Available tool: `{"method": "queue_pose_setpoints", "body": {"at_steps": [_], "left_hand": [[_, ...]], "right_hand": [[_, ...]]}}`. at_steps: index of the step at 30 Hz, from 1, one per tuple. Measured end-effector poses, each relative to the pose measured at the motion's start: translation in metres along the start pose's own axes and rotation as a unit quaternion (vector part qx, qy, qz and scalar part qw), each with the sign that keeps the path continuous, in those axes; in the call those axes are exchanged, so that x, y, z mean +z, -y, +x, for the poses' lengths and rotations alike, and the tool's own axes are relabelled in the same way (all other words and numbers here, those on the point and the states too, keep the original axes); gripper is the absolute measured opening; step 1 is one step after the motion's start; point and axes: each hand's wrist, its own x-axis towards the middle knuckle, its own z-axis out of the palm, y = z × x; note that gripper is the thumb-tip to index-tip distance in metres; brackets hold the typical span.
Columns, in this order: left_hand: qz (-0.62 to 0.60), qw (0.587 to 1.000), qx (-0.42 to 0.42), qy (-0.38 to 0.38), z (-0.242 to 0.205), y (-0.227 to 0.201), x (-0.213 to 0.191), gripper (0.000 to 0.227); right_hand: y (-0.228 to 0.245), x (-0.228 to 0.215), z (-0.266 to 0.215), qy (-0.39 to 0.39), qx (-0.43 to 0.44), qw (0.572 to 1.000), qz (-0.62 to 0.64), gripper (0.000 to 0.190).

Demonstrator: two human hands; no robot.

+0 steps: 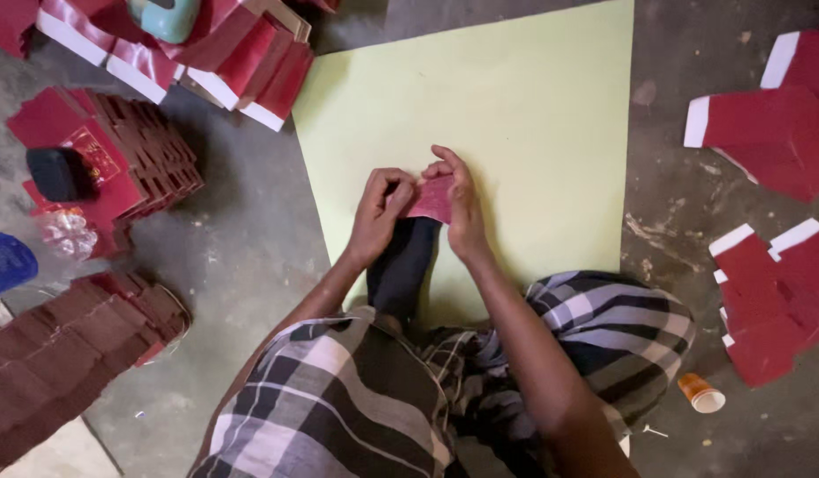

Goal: The person sits on the floor and repeatedly folds red paper pieces with white edges into small rectangular packets. They press the folds to secure them and place the finished items into a growing pile on the floor.

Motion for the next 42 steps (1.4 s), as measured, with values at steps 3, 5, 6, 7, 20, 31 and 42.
{"method": "queue_pose_setpoints", "body": {"at_steps": [3, 5, 6, 7, 20, 31, 42], "left_hand": [[0.112, 0.987, 0.078, 0.09, 0.019, -0.007, -0.011, 0.058], [0.105, 0.988, 0.073, 0.089, 0.016, -0.005, -0.014, 0.058], [0.1, 0.989, 0.062, 0.091, 0.008, -0.002, -0.013, 0.058], [0.12, 0.988, 0.048, 0.084, 0.005, 0.0, -0.009, 0.056], [0.471, 0.878, 0.024, 0.084, 0.012, -0.066, 0.053, 0.05], [0.421, 0.901, 0.043, 0.091, 0.03, -0.113, 0.104, 0.044], [0.594, 0.75, 0.282, 0.073, 0.032, -0.272, 0.159, 0.05]], "right_hand": [[-0.009, -0.005, 0.028, -0.001, -0.006, 0.999, 0.046, 0.079], [-0.016, -0.004, 0.03, -0.003, -0.029, 0.999, 0.029, 0.076], [-0.019, -0.003, 0.023, 0.015, -0.014, 0.998, 0.052, 0.079], [-0.021, -0.005, 0.019, 0.03, -0.005, 0.997, 0.073, 0.081], [0.035, -0.034, 0.032, -0.145, 0.191, 0.97, -0.034, 0.08], [0.098, -0.053, 0.006, -0.203, 0.09, 0.971, 0.086, 0.076], [0.24, -0.088, -0.088, -0.132, -0.049, 0.989, 0.041, 0.079]]}}
